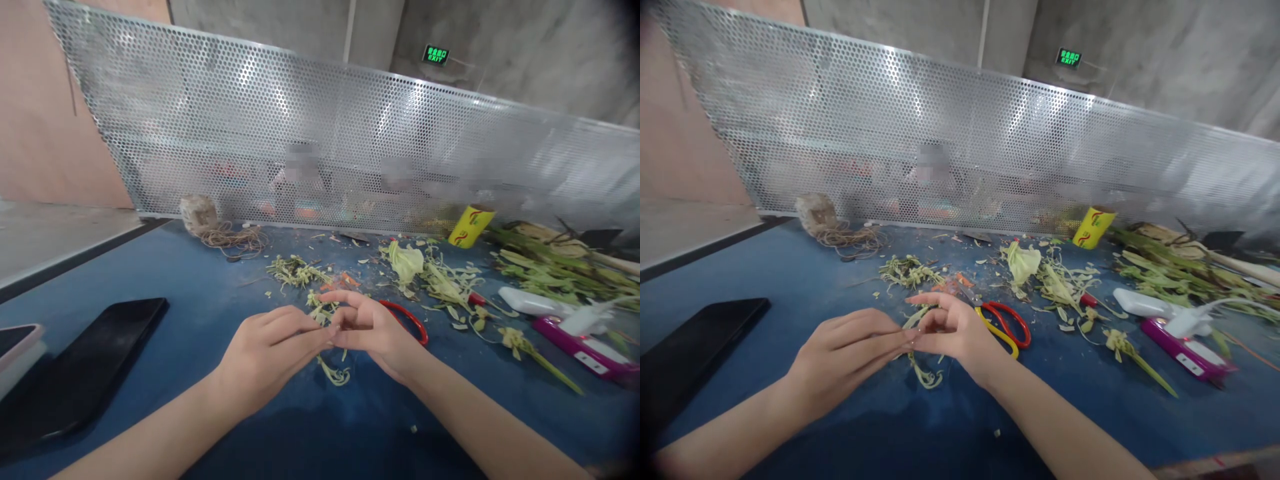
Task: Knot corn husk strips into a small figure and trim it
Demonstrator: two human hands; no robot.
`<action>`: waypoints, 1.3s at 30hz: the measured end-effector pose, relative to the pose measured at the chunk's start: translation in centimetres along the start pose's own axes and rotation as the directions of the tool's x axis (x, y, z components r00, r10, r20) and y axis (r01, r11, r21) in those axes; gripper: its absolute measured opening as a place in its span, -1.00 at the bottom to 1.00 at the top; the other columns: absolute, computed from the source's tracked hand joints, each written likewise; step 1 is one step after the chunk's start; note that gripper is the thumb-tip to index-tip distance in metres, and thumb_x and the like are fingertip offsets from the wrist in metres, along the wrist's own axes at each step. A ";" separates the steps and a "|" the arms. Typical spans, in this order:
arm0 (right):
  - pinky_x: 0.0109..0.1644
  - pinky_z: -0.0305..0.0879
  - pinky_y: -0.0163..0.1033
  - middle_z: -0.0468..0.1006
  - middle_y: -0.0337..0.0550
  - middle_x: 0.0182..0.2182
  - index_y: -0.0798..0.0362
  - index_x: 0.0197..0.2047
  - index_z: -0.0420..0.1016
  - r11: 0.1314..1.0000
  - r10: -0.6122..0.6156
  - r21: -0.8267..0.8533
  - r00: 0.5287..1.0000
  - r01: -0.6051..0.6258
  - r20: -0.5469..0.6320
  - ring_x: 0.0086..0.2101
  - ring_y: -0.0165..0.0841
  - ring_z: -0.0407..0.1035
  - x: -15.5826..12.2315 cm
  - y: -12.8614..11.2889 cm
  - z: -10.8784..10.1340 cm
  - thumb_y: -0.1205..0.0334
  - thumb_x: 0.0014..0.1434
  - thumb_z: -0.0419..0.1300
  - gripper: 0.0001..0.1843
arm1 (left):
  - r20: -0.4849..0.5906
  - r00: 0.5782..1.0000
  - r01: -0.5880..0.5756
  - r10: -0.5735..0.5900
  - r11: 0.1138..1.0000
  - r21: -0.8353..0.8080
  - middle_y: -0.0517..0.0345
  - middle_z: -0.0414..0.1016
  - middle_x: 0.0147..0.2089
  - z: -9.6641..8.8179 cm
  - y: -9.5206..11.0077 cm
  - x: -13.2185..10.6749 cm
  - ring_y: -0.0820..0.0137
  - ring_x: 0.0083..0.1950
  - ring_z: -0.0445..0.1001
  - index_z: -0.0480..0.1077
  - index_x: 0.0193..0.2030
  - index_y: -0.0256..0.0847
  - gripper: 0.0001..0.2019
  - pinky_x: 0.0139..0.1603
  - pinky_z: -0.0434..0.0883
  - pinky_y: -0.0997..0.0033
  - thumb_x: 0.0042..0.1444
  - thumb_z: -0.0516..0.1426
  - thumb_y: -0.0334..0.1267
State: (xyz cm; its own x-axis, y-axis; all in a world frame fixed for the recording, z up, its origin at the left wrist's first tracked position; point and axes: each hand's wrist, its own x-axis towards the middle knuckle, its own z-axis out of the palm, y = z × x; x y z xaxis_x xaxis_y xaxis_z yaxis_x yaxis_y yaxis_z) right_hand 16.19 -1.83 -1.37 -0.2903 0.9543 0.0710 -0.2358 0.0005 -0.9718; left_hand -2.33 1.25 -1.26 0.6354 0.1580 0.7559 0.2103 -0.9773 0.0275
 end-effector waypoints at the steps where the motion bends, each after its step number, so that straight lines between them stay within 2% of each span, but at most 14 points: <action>1: -0.32 0.24 -0.36 0.38 -0.35 -0.54 0.04 -0.08 0.35 1.000 0.006 0.008 1.000 -0.006 -0.005 -0.46 -0.51 0.30 0.0 0.1 0.0 0.41 -0.12 0.30 -0.52 | 0.003 1.000 0.003 -0.003 1.000 -0.001 0.14 0.47 -0.33 0.0 0.0 0.0 0.47 -0.35 0.41 0.40 -0.17 -0.22 -0.83 -0.36 0.41 0.50 0.08 0.09 -0.42; 7: -0.31 0.22 -0.34 0.35 -0.37 -0.56 0.05 -0.05 0.30 1.000 -0.010 -0.027 1.000 0.010 0.022 -0.47 -0.51 0.28 0.0 0.1 -0.2 0.42 -0.13 0.31 -0.47 | -0.055 0.998 0.000 0.000 1.000 0.003 0.18 0.48 -0.37 0.0 0.3 0.2 0.49 -0.36 0.43 0.41 -0.31 -0.22 -0.92 -0.34 0.42 0.53 0.06 0.11 -0.42; 9: -0.28 0.23 -0.31 0.35 -0.35 -0.53 0.04 -0.02 0.27 0.996 -0.037 -0.084 0.999 0.040 0.039 -0.44 -0.50 0.29 -0.1 0.0 -0.3 0.39 -0.09 0.29 -0.47 | -0.080 0.997 0.014 -0.013 1.000 0.015 0.20 0.49 -0.38 -0.1 0.4 0.3 0.50 -0.35 0.44 0.41 -0.33 -0.21 -0.94 -0.31 0.42 0.55 0.05 0.12 -0.41; 11: -0.28 0.23 -0.31 0.36 -0.31 -0.48 0.01 -0.02 0.26 0.972 -0.113 -0.204 0.993 0.119 0.042 -0.41 -0.48 0.29 -0.2 -0.2 -0.2 0.34 -0.06 0.27 -0.49 | -0.101 0.994 0.050 -0.047 0.998 0.027 0.22 0.50 -0.41 -0.1 0.4 0.4 0.51 -0.35 0.45 0.41 -0.33 -0.21 -0.95 -0.29 0.42 0.57 0.05 0.13 -0.39; 14: -0.30 0.23 -0.31 0.39 -0.23 -0.38 -0.01 -0.13 0.37 0.823 -0.305 -0.492 0.952 0.284 0.038 -0.38 -0.45 0.26 -0.4 -0.3 0.1 0.26 -0.05 0.26 -0.65 | -0.103 0.986 0.131 -0.129 0.991 0.010 0.22 0.51 -0.40 0.0 0.4 0.7 0.51 -0.35 0.47 0.41 -0.33 -0.21 -0.94 -0.29 0.42 0.59 0.05 0.12 -0.37; 16: -0.33 0.25 -0.30 0.42 -0.19 -0.36 0.01 -0.25 0.43 0.708 -0.407 -0.619 0.913 0.340 0.037 -0.40 -0.43 0.26 -0.5 -0.3 0.4 0.23 -0.04 0.25 -0.78 | -0.084 0.982 0.171 -0.172 0.985 -0.016 0.20 0.50 -0.39 0.0 0.4 0.8 0.51 -0.36 0.47 0.41 -0.34 -0.21 -0.94 -0.30 0.42 0.60 0.06 0.11 -0.36; 20: -0.41 0.28 -0.31 0.49 -0.16 -0.42 0.03 -0.38 0.47 0.614 -0.483 -0.701 0.875 0.362 0.028 -0.44 -0.41 0.33 -0.5 -0.2 0.6 0.24 0.00 0.23 -0.92 | -0.050 0.978 0.202 -0.202 0.979 0.006 0.18 0.46 -0.41 0.1 0.3 0.8 0.51 -0.38 0.45 0.38 -0.39 -0.22 -0.94 -0.35 0.41 0.58 0.07 0.09 -0.36; 22: -0.36 0.31 -0.29 0.50 -0.15 -0.42 0.03 -0.40 0.47 0.539 -0.522 -0.747 0.851 0.388 0.065 -0.40 -0.38 0.37 -0.6 -0.2 0.6 0.25 0.02 0.21 -0.95 | -0.041 0.983 0.181 -0.180 0.982 0.044 0.18 0.46 -0.41 0.1 0.2 0.7 0.49 -0.36 0.44 0.37 -0.37 -0.22 -0.95 -0.33 0.41 0.56 0.07 0.09 -0.36; 25: -0.21 0.32 -0.23 0.51 -0.12 -0.34 0.01 -0.29 0.47 0.385 -0.589 -0.811 0.794 0.441 0.153 -0.29 -0.33 0.38 -0.7 -0.2 0.4 0.26 0.05 0.18 -0.89 | -0.028 0.991 0.136 -0.134 0.988 0.073 0.17 0.46 -0.39 0.1 0.2 0.7 0.47 -0.32 0.44 0.36 -0.34 -0.24 -0.95 -0.29 0.40 0.54 0.08 0.08 -0.37; 27: -0.17 0.31 -0.23 0.51 -0.10 -0.31 0.01 -0.24 0.46 0.321 -0.614 -0.820 0.763 0.474 0.201 -0.26 -0.33 0.38 -0.8 -0.2 0.4 0.27 0.08 0.16 -0.86 | -0.016 0.992 0.130 -0.129 0.988 0.081 0.16 0.46 -0.39 0.0 0.2 0.7 0.47 -0.32 0.44 0.36 -0.35 -0.24 -0.94 -0.30 0.40 0.54 0.09 0.07 -0.37; 29: -0.16 0.31 -0.24 0.52 -0.10 -0.34 0.03 -0.27 0.46 0.300 -0.621 -0.814 0.750 0.497 0.229 -0.27 -0.34 0.38 -0.8 -0.2 0.4 0.29 0.09 0.15 -0.89 | 0.007 0.990 0.143 -0.144 0.985 0.092 0.16 0.46 -0.40 0.0 0.2 0.7 0.46 -0.33 0.43 0.35 -0.37 -0.24 -0.93 -0.32 0.39 0.53 0.10 0.06 -0.36; 31: -0.17 0.30 -0.24 0.52 -0.11 -0.37 0.04 -0.31 0.47 0.311 -0.616 -0.813 0.756 0.492 0.221 -0.29 -0.34 0.38 -0.8 -0.2 0.4 0.29 0.07 0.17 -0.92 | 0.025 0.987 0.153 -0.157 0.982 0.108 0.17 0.46 -0.41 0.0 0.2 0.7 0.46 -0.35 0.42 0.35 -0.39 -0.23 -0.92 -0.34 0.39 0.52 0.10 0.06 -0.36; 36: -0.31 0.27 -0.31 0.50 -0.20 -0.47 0.03 -0.44 0.45 0.436 -0.494 -0.813 0.858 0.387 0.143 -0.41 -0.40 0.35 -0.6 -0.3 0.2 0.28 0.03 0.20 -0.96 | 0.060 0.990 0.117 -0.128 0.982 0.151 0.18 0.44 -0.42 0.3 -0.2 0.5 0.45 -0.36 0.40 0.33 -0.39 -0.23 -0.94 -0.34 0.40 0.49 0.09 0.07 -0.36; 39: -0.35 0.24 -0.33 0.46 -0.23 -0.52 0.04 -0.49 0.42 0.452 -0.444 -0.808 0.881 0.378 0.164 -0.45 -0.42 0.32 -0.7 -0.6 0.0 0.28 0.04 0.19 -0.91 | 0.096 0.992 0.064 -0.084 0.979 0.195 0.16 0.43 -0.42 0.3 -0.2 0.4 0.42 -0.34 0.40 0.34 -0.37 -0.24 -0.90 -0.36 0.41 0.47 0.12 0.03 -0.36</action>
State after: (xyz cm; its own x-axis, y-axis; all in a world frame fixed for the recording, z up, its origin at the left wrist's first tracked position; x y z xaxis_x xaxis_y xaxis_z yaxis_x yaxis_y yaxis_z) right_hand 16.54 -2.45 -0.82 -0.3033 0.7912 0.5310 0.5329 0.6028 -0.5938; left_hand -1.84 1.57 -1.16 0.6839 0.2527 0.6844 0.3914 -0.9188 -0.0519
